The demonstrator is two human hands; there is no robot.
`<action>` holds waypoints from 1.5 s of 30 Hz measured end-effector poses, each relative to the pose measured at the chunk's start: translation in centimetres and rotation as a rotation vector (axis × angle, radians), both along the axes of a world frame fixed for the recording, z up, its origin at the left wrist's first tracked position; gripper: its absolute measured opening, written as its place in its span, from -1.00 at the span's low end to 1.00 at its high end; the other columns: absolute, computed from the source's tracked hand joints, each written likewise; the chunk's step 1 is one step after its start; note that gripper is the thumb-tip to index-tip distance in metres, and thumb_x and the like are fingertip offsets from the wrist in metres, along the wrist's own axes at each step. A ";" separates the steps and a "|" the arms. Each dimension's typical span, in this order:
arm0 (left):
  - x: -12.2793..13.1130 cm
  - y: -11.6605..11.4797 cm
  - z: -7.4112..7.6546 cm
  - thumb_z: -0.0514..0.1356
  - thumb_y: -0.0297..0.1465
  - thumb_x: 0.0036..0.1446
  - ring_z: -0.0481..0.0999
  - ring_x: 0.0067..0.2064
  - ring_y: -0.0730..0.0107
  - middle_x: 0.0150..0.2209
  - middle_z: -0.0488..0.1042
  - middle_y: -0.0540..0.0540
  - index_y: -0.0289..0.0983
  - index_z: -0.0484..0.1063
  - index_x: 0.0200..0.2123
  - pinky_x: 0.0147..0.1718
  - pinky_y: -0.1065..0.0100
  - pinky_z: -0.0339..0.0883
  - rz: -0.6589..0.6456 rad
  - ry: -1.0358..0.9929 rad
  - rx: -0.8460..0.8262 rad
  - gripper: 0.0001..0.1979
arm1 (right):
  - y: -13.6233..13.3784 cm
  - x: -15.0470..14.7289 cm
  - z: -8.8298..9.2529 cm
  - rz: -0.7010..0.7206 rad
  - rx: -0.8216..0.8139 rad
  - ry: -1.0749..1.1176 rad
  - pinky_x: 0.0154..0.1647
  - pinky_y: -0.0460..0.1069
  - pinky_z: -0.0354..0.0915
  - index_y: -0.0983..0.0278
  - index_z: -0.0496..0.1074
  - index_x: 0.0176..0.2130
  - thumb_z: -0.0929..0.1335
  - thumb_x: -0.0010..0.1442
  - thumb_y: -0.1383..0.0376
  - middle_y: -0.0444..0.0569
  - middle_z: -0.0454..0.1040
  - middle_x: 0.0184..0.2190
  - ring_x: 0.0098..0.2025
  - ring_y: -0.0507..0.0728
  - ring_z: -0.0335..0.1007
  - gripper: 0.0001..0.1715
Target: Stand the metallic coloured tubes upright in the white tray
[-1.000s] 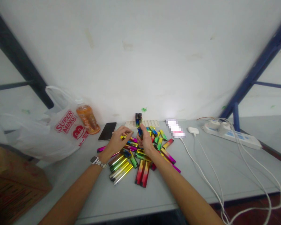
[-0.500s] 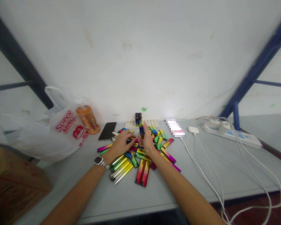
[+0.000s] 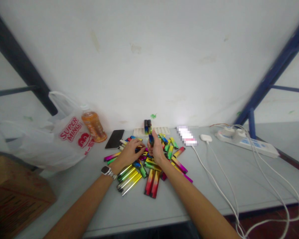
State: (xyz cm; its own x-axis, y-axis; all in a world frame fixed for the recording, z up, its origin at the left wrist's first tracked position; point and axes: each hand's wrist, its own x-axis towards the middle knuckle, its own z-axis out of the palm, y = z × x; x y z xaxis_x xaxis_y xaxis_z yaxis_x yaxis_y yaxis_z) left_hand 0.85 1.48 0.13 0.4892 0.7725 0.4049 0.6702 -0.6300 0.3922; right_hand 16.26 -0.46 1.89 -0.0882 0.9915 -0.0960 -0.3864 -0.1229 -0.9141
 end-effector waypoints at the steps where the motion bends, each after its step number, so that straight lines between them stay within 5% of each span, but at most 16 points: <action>1: 0.0 0.0 0.0 0.15 -0.36 0.29 0.47 -0.07 0.17 -0.19 0.50 -0.14 -0.25 0.53 -0.27 -0.02 0.12 0.34 -0.001 -0.004 0.000 -0.83 | 0.1 0.0 -0.1 -0.006 -0.003 -0.007 -0.69 -0.11 -0.33 0.21 0.07 -0.70 0.21 0.13 -0.33 -0.28 -0.14 -0.75 -0.71 -0.09 -0.30 -0.22; 6: 0.0 0.1 -0.1 0.15 -0.36 0.29 0.47 -0.09 0.18 -0.20 0.51 -0.14 -0.25 0.53 -0.26 -0.03 0.13 0.34 -0.017 -0.013 0.010 -0.84 | 0.4 -0.2 -0.5 -0.028 0.021 -0.045 -0.71 -0.10 -0.31 0.19 0.04 -0.70 0.11 0.26 -0.18 -0.25 -0.12 -0.77 -0.72 -0.06 -0.30 -0.29; 10: -0.1 0.2 0.0 0.16 -0.37 0.28 0.45 -0.07 0.16 -0.17 0.51 -0.15 -0.25 0.53 -0.25 -0.01 0.12 0.33 -0.015 0.016 0.006 -0.85 | 0.5 -0.1 -0.7 0.013 0.042 -0.042 -0.70 -0.10 -0.26 0.21 0.14 -0.66 0.17 0.20 -0.29 -0.27 -0.11 -0.76 -0.71 -0.07 -0.26 -0.25; 15: -0.5 0.1 0.1 0.16 -0.43 0.25 0.43 -0.03 0.10 -0.13 0.53 -0.15 -0.24 0.54 -0.18 0.02 0.07 0.30 -0.007 0.123 0.007 -0.85 | 0.3 -0.1 -0.4 0.014 0.175 -0.079 -0.63 -0.10 0.06 0.24 0.43 -0.40 0.26 0.09 -0.39 -0.26 0.11 -0.68 -0.66 -0.03 0.01 -0.24; 22: -0.7 0.0 0.2 0.16 -0.43 0.24 0.45 -0.02 0.09 -0.17 0.55 -0.15 -0.24 0.53 -0.21 0.01 0.08 0.30 0.003 0.152 -0.012 -0.87 | 0.6 0.2 -0.3 -0.087 0.386 -0.276 -0.28 -0.04 0.28 0.22 0.54 -0.29 0.44 0.09 -0.11 -0.14 0.46 -0.43 -0.36 0.05 0.35 -0.54; 25: -0.8 0.0 0.3 0.16 -0.42 0.25 0.45 -0.01 0.09 -0.16 0.55 -0.15 -0.24 0.54 -0.22 0.04 0.08 0.29 0.003 0.143 -0.018 -0.86 | 1.9 0.8 -0.2 -0.188 0.523 -0.421 -0.22 -0.02 0.27 0.22 0.56 -0.31 0.49 0.05 0.04 -0.08 0.53 -0.32 -0.25 0.10 0.38 -0.68; 31: -1.1 0.0 0.2 0.18 -0.41 0.25 0.46 -0.02 0.08 -0.15 0.56 -0.15 -0.24 0.56 -0.18 0.03 0.07 0.30 0.014 0.133 -0.019 -0.84 | 5.5 1.2 1.8 -0.170 0.615 -0.644 -0.41 -0.05 0.19 0.21 0.49 -0.25 0.44 0.09 0.13 -0.17 0.43 -0.51 -0.47 0.06 0.27 -0.76; 37: -1.3 0.3 0.1 0.17 -0.45 0.25 0.45 -0.03 0.10 -0.13 0.56 -0.15 -0.24 0.56 -0.16 0.02 0.09 0.31 0.020 0.159 -0.018 -0.83 | 10.5 0.9 4.3 -0.142 0.828 -1.134 -0.18 0.01 0.24 0.17 0.44 -0.10 0.38 0.18 0.29 -0.10 0.55 -0.37 -0.33 0.12 0.43 -0.75; 45: -1.2 0.2 0.2 0.17 -0.41 0.28 0.48 -0.06 0.11 -0.17 0.57 -0.16 -0.25 0.55 -0.20 -0.01 0.11 0.31 0.044 0.178 -0.007 -0.86 | 14.4 -0.2 3.9 -0.060 0.833 -1.628 0.02 0.13 0.03 0.22 0.48 -0.08 0.31 0.31 0.25 0.03 0.63 -0.25 -0.14 0.23 0.45 -0.78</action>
State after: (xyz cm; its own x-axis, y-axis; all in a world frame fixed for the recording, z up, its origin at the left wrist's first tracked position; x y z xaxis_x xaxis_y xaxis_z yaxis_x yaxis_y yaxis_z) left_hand -0.37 1.70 0.33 0.5184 0.7971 0.3098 0.7563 -0.5964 0.2690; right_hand 16.11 13.97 5.78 -0.3892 0.8182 0.4231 0.8601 0.4873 -0.1511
